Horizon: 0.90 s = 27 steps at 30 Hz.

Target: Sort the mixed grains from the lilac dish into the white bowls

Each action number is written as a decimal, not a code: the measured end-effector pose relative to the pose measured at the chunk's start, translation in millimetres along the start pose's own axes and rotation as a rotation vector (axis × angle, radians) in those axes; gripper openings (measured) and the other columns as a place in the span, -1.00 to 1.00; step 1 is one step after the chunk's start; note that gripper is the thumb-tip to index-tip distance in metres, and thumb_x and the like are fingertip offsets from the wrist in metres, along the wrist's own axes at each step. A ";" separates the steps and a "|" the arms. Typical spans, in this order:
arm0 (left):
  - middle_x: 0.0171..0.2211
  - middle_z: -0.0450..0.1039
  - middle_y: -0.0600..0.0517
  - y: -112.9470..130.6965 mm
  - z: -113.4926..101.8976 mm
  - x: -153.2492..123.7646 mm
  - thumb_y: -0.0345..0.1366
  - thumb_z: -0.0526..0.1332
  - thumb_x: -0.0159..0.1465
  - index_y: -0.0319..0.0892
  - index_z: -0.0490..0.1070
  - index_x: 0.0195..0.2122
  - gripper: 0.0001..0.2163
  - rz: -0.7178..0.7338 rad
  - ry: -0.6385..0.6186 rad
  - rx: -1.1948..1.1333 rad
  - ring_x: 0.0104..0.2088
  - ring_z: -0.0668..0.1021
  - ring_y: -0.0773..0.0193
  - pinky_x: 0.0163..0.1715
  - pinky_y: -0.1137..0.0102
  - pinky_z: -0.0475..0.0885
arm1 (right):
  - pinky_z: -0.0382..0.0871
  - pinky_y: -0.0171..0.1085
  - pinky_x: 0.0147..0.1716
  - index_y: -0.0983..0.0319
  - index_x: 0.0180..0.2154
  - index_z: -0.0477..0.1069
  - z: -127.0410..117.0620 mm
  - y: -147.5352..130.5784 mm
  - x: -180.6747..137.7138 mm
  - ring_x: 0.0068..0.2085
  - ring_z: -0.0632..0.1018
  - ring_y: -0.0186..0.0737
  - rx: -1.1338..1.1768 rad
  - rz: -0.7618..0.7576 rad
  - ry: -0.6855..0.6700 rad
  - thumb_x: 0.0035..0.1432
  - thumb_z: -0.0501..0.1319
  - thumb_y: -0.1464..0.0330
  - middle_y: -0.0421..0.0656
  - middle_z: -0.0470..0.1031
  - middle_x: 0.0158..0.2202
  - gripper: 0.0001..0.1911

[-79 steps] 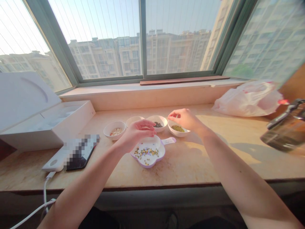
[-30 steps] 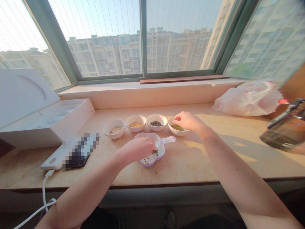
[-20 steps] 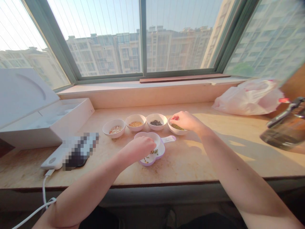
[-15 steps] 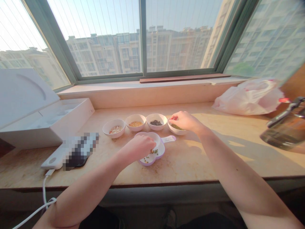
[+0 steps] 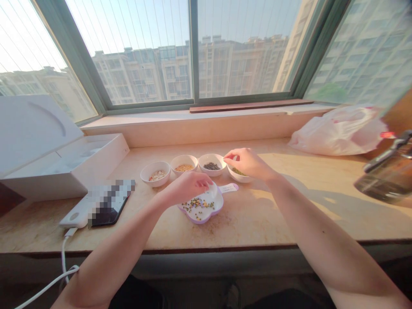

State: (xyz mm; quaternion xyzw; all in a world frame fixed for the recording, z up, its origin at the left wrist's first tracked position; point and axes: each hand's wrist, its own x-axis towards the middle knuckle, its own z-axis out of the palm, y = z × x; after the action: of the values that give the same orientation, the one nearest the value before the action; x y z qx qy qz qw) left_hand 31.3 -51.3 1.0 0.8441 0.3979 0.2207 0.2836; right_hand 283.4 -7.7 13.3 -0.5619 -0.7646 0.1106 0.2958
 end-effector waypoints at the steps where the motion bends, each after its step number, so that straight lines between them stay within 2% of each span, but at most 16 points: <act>1: -0.29 0.65 -0.03 0.3 -0.6 0.6 -0.40 0.25 0.26 -0.17 0.61 -0.16 -0.82 -0.012 0.040 -0.128 -0.27 0.64 0.21 -0.25 0.36 0.47 | 0.34 -0.23 -0.33 0.21 -0.26 0.66 1.3 -2.9 -1.6 -0.34 0.53 -0.18 0.060 -0.022 0.011 0.22 0.23 0.19 -0.12 0.64 -0.36 -0.72; 4: -0.27 0.65 -0.03 -0.3 -2.1 2.7 -0.37 0.33 0.22 -0.20 0.55 -0.09 -0.77 -0.043 0.144 -0.457 -0.24 0.65 0.22 -0.23 0.36 0.51 | 0.32 -0.26 -0.38 0.22 -0.24 0.64 6.5 -12.6 -8.3 -0.39 0.49 -0.24 0.268 -0.091 0.002 0.22 0.25 0.18 -0.14 0.61 -0.37 -0.71; 6: -0.30 0.64 -0.01 -1.5 -2.2 4.5 -0.38 0.37 0.18 -0.20 0.51 -0.06 -0.72 -0.057 0.197 -0.597 -0.24 0.66 0.24 -0.22 0.36 0.51 | 0.30 -0.29 -0.43 0.23 -0.19 0.64 10.7 -19.5 -13.4 -0.42 0.46 -0.28 0.397 -0.138 -0.060 0.21 0.28 0.16 -0.15 0.59 -0.37 -0.70; 9: -0.30 0.64 0.01 -2.8 -1.0 6.5 -0.37 0.41 0.17 -0.20 0.49 -0.05 -0.69 -0.059 0.246 -0.722 -0.26 0.67 0.26 -0.17 0.34 0.53 | 0.29 -0.32 -0.48 0.22 -0.14 0.64 17.1 -29.4 -19.4 -0.46 0.44 -0.33 0.514 -0.216 -0.148 0.17 0.34 0.12 -0.17 0.57 -0.38 -0.65; 12: -0.26 0.64 -0.01 -2.7 0.8 7.2 -0.34 0.43 0.17 -0.23 0.48 -0.05 -0.68 -0.064 0.266 -0.765 -0.25 0.68 0.26 -0.12 0.31 0.54 | 0.35 -0.30 -0.44 0.20 -0.22 0.67 23.8 -35.9 -21.5 -0.43 0.46 -0.33 0.566 -0.293 -0.145 0.14 0.38 0.10 -0.14 0.59 -0.35 -0.68; 19: -0.30 0.66 -0.04 1.0 1.5 5.9 -0.35 0.40 0.23 -0.25 0.49 -0.03 -0.71 -0.168 0.250 -0.749 -0.23 0.69 0.24 -0.06 0.24 0.56 | 0.45 -0.20 -0.31 0.14 -0.33 0.70 32.0 -37.7 -20.3 -0.41 0.48 -0.27 0.614 -0.277 -0.075 0.08 0.44 0.09 -0.16 0.58 -0.39 -0.74; 22: -0.27 0.66 -0.08 2.8 -0.7 4.9 -0.33 0.36 0.27 -0.28 0.50 -0.01 -0.72 -0.167 0.242 -0.738 -0.23 0.69 0.23 -0.07 0.26 0.57 | 0.41 -0.23 -0.33 0.16 -0.35 0.68 30.8 -39.2 -21.0 -0.40 0.47 -0.29 0.610 -0.289 -0.057 0.09 0.43 0.08 -0.16 0.58 -0.37 -0.72; 24: -0.23 0.66 -0.11 3.2 -2.8 3.7 -0.33 0.28 0.32 -0.28 0.50 -0.01 -0.76 -0.145 0.245 -0.623 -0.21 0.68 0.23 -0.10 0.27 0.58 | 0.35 -0.27 -0.40 0.19 -0.35 0.66 29.1 -40.6 -21.3 -0.42 0.44 -0.32 0.635 -0.241 -0.071 0.07 0.43 0.07 -0.17 0.55 -0.41 -0.69; 27: -0.24 0.65 -0.08 1.7 -4.2 1.1 -0.41 0.18 0.34 -0.24 0.56 -0.17 -0.84 -0.101 0.212 -0.169 -0.20 0.66 0.20 -0.11 0.26 0.55 | 0.20 -0.33 -0.51 0.24 -0.34 0.61 26.6 -41.4 -20.5 -0.51 0.35 -0.37 0.775 -0.090 -0.184 0.04 0.44 0.01 -0.25 0.43 -0.55 -0.60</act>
State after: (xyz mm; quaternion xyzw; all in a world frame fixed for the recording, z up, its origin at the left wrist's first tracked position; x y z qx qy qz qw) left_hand 30.4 -50.1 5.4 0.7681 0.4477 0.3266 0.3208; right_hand 239.2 -36.6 6.0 -0.3627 -0.7132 0.4275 0.4207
